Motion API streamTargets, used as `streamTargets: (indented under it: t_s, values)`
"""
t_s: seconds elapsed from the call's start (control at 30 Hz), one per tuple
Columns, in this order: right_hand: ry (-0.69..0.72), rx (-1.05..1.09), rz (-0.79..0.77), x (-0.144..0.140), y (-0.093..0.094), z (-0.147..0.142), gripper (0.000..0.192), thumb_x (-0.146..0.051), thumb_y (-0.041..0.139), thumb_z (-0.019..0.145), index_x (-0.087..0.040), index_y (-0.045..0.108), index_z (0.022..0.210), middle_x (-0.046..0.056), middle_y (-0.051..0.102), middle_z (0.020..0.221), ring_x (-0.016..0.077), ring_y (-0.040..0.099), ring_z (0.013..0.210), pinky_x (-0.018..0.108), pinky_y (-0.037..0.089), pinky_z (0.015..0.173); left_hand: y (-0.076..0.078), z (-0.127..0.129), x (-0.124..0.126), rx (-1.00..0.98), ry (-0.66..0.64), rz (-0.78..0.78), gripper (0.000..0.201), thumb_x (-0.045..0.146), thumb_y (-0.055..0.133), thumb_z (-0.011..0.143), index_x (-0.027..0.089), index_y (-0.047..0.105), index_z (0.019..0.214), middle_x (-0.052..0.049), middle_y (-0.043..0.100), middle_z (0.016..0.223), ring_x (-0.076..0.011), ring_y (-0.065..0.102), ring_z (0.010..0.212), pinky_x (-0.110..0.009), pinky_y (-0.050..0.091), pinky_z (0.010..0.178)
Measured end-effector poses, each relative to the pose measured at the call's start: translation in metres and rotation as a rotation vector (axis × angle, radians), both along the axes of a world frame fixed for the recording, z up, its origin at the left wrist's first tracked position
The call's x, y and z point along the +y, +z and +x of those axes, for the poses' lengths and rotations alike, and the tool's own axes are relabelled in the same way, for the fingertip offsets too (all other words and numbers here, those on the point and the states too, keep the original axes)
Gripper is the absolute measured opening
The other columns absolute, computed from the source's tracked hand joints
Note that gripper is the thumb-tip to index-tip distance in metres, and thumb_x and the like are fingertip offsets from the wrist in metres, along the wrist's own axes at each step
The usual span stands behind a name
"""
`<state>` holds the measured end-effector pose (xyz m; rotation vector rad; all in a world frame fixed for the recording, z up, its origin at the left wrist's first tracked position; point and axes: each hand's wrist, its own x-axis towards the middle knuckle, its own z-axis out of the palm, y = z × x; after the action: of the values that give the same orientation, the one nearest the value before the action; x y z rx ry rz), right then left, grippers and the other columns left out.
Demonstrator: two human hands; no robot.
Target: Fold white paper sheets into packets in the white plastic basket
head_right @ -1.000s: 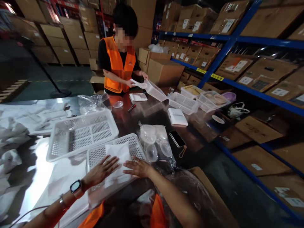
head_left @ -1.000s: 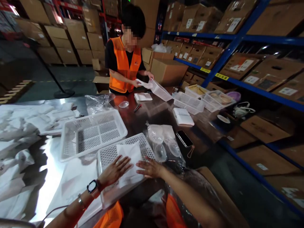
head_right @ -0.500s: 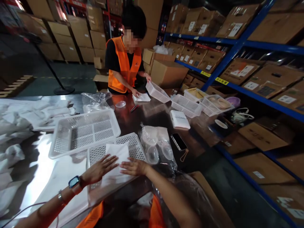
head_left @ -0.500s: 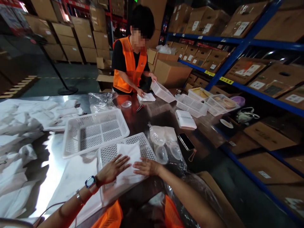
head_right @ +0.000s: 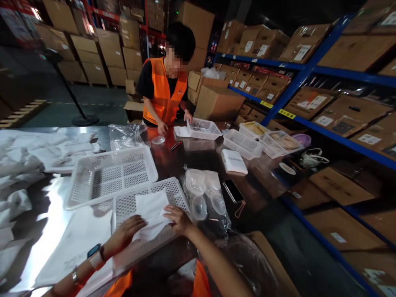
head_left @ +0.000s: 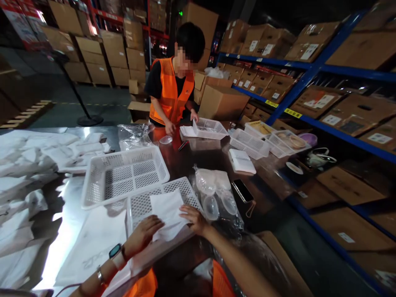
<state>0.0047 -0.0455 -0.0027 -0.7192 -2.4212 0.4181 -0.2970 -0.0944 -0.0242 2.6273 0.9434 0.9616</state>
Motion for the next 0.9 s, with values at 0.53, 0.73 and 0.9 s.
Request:
streamTargets:
  t_s: [0.53,0.73,0.9]
  values:
    - [-0.881,0.616,-0.229,-0.021,-0.012,-0.066,0.043,-0.049,0.037,0.097,-0.021,0.056,0.07,0.0,0.056,0.057,0.0153,0.049,0.054,0.026,0.04,0.051,0.025,0.061,-0.004,-0.711,0.784,-0.486,0.055,0.072,0.033,0.087,0.025,0.052,0.065,-0.002,0.058,0.059,-0.0186,0.056,0.056,-0.031,0.048,0.056]
    - [-0.961,0.646,-0.201,-0.019,-0.019,-0.066,0.047,-0.056,0.04,0.094,-0.021,0.058,0.07,0.003,0.059,0.062,0.0165,0.053,0.057,0.028,0.045,0.055,0.015,0.062,-0.005,-0.696,0.772,-0.48,0.053,0.072,0.034,0.087,0.025,0.051,0.067,-0.002,0.058,0.06,-0.0187,0.056,0.055,-0.031,0.048,0.055]
    - [-0.988,0.631,-0.164,-0.017,-0.019,-0.066,0.047,-0.056,0.04,0.094,-0.021,0.059,0.069,0.003,0.061,0.061,0.0165,0.054,0.055,0.027,0.044,0.054,0.018,0.063,-0.005,-0.669,0.822,-0.47,0.048,0.063,0.032,0.091,0.026,0.048,0.067,0.0,0.054,0.055,-0.0181,0.052,0.05,-0.031,0.042,0.051]
